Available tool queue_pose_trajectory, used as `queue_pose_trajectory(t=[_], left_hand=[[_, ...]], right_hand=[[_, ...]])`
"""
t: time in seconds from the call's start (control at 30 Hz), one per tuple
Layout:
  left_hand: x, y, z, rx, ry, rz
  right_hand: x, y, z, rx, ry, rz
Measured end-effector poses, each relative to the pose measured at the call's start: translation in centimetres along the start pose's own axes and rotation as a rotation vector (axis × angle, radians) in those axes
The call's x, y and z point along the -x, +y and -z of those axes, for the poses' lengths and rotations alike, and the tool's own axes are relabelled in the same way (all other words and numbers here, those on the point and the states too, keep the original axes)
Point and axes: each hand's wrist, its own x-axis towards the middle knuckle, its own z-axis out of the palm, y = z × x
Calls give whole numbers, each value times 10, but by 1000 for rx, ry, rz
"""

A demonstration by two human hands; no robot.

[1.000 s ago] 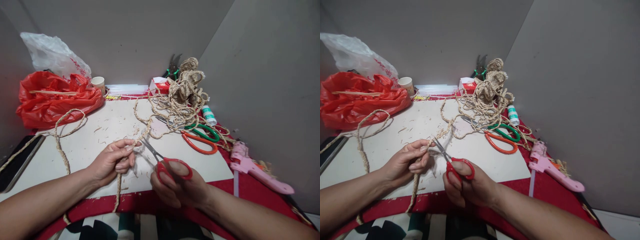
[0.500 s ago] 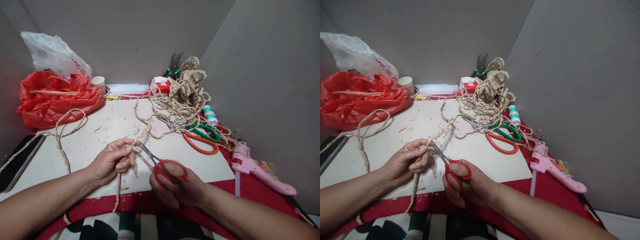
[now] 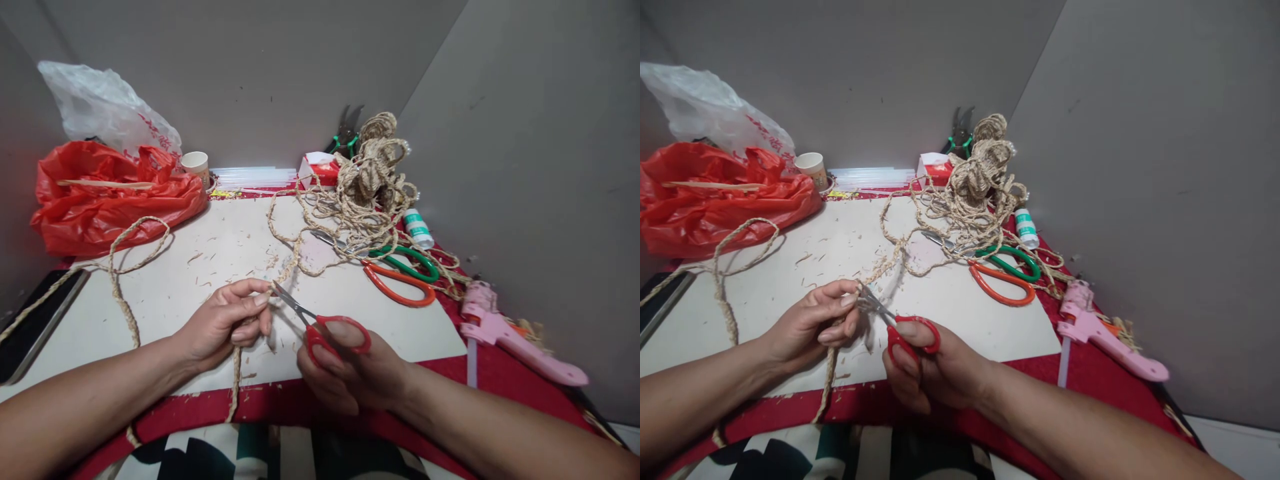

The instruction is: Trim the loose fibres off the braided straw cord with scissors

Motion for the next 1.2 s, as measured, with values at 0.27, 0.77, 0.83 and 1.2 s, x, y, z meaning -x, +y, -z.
queue_pose_trajectory(t=[0.27,0.77,0.83,1.2], left_hand=[[0,-2,0,-18,-14,-16],[0,-2,1,-43,9,-26],[0,0,0,-54,17,-30],[1,4,-1,-19,53,-23]], right_hand=[[0,6,2,-144,-79,-29],[-1,1,-1,-68,14,80],[0,-1,-1,-23,12,95],[4,-11,1,189,47,110]])
